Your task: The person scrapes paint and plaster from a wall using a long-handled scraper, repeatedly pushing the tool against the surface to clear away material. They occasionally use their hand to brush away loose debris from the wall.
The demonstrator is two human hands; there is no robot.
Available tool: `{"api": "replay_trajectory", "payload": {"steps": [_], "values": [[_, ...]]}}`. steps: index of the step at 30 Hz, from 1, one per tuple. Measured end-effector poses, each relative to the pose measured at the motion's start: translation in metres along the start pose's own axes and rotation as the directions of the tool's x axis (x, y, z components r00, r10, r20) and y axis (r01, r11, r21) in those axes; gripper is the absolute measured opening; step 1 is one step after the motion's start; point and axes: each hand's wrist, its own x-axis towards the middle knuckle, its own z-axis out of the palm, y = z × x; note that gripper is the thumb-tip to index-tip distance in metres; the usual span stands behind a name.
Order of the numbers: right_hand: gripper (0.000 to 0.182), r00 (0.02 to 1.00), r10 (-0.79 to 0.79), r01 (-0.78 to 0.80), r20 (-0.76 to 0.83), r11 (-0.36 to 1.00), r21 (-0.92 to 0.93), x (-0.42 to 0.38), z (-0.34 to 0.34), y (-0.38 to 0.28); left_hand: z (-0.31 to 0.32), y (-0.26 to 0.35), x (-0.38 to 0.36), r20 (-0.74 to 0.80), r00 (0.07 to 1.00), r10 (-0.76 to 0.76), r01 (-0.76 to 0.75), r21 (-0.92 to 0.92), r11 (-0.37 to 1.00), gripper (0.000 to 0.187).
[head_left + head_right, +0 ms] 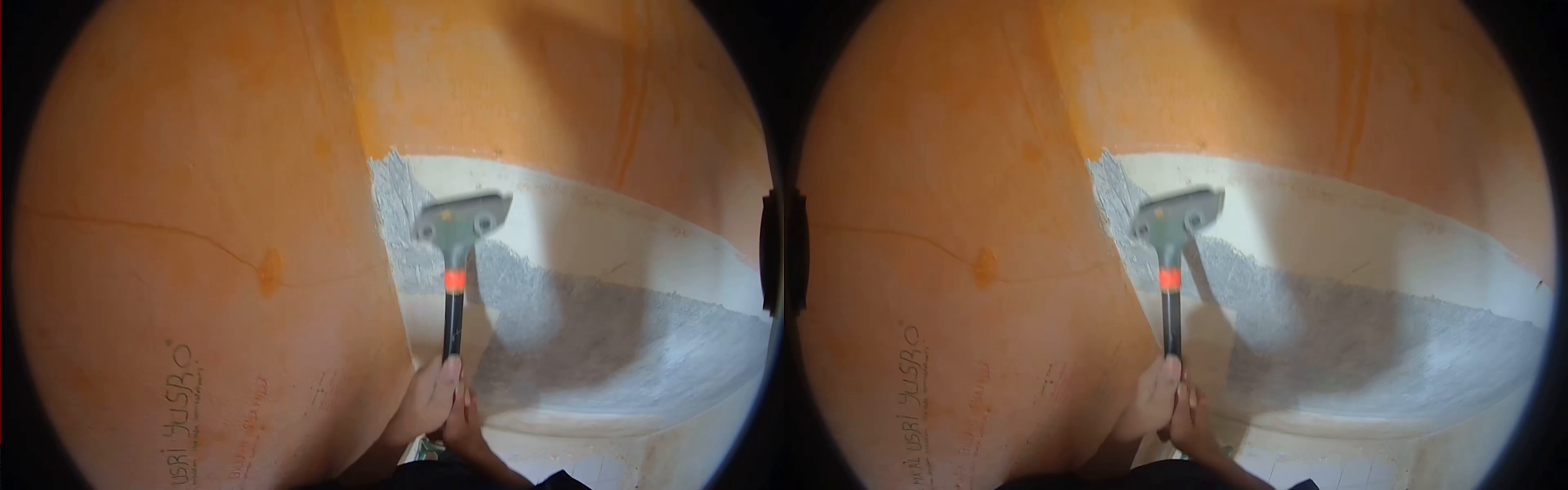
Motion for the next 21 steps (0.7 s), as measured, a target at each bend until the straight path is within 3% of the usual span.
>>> {"api": "replay_trajectory", "payload": {"steps": [1,3,4,5,7,8,10,11,13,14,16,20,21], "values": [[0.041,1.0,-0.012,0.012,-0.014,1.0,0.002,-0.001,0.001,-0.001,-0.003,0.0,-0.001,0.021,0.999,-0.031,0.03,0.031,0.999,0.039],[0.023,0.931,0.259,-0.349,0.257,0.838,0.419,-0.008,-0.004,-0.008,-0.001,0.01,-0.001,0.004,0.999,-0.044,0.044,0.012,0.999,0.037],[0.022,0.776,0.498,-0.623,0.387,0.513,0.591,-0.007,-0.001,-0.014,0.001,0.013,-0.003,-0.009,0.998,-0.07,0.07,-0.016,0.997,0.034],[0.022,0.777,0.495,-0.622,0.388,0.514,0.59,-0.005,-0.004,-0.014,0.002,0.012,-0.004,-0.011,0.998,-0.068,0.068,-0.018,0.998,0.034],[0.026,0.658,0.42,-0.737,0.625,0.186,0.65,0.002,-0.013,-0.016,0.001,0.009,-0.005,-0.014,0.998,-0.067,0.067,-0.026,0.997,0.035],[0.026,0.655,0.42,-0.74,0.629,0.183,0.648,0.006,-0.019,-0.022,0.001,0.01,-0.006,-0.016,0.997,-0.071,0.071,-0.026,0.997,0.035],[0.038,0.701,0.477,-0.712,0.53,0.424,0.561,0.019,-0.031,-0.032,0.0,0.012,-0.005,0.013,0.999,-0.05,0.05,-0.073,0.996,0.036],[0.038,0.703,0.48,-0.71,0.525,0.424,0.563,0.031,-0.034,-0.031,0.0,0.015,0.001,0.019,0.999,-0.048,0.05,-0.071,0.996,0.036],[0.039,0.406,0.404,-0.901,0.82,0.024,0.434,0.046,-0.042,-0.026,0.0,0.021,0.008,-0.012,1.0,-0.011,0.01,-0.08,0.997,0.037],[0.039,0.405,0.405,-0.902,0.82,0.027,0.432,0.041,-0.042,-0.028,0.002,0.018,0.004,-0.013,1.0,-0.01,0.009,-0.084,0.996,0.037],[0.04,0.757,0.461,-0.653,0.464,0.504,0.565,0.032,-0.035,-0.032,0.003,0.016,-0.003,0.046,0.998,-0.032,0.036,-0.081,0.996,0.037],[0.037,0.755,0.48,-0.647,0.447,0.433,0.628,0.014,-0.023,-0.023,0.006,0.018,-0.001,0.057,0.998,-0.036,0.042,-0.104,0.994,0.036],[0.035,0.802,0.469,-0.587,0.369,0.506,0.632,0.014,-0.021,-0.022,0.006,0.014,0.0,0.068,0.997,-0.03,0.038,-0.12,0.992,0.036]]}}
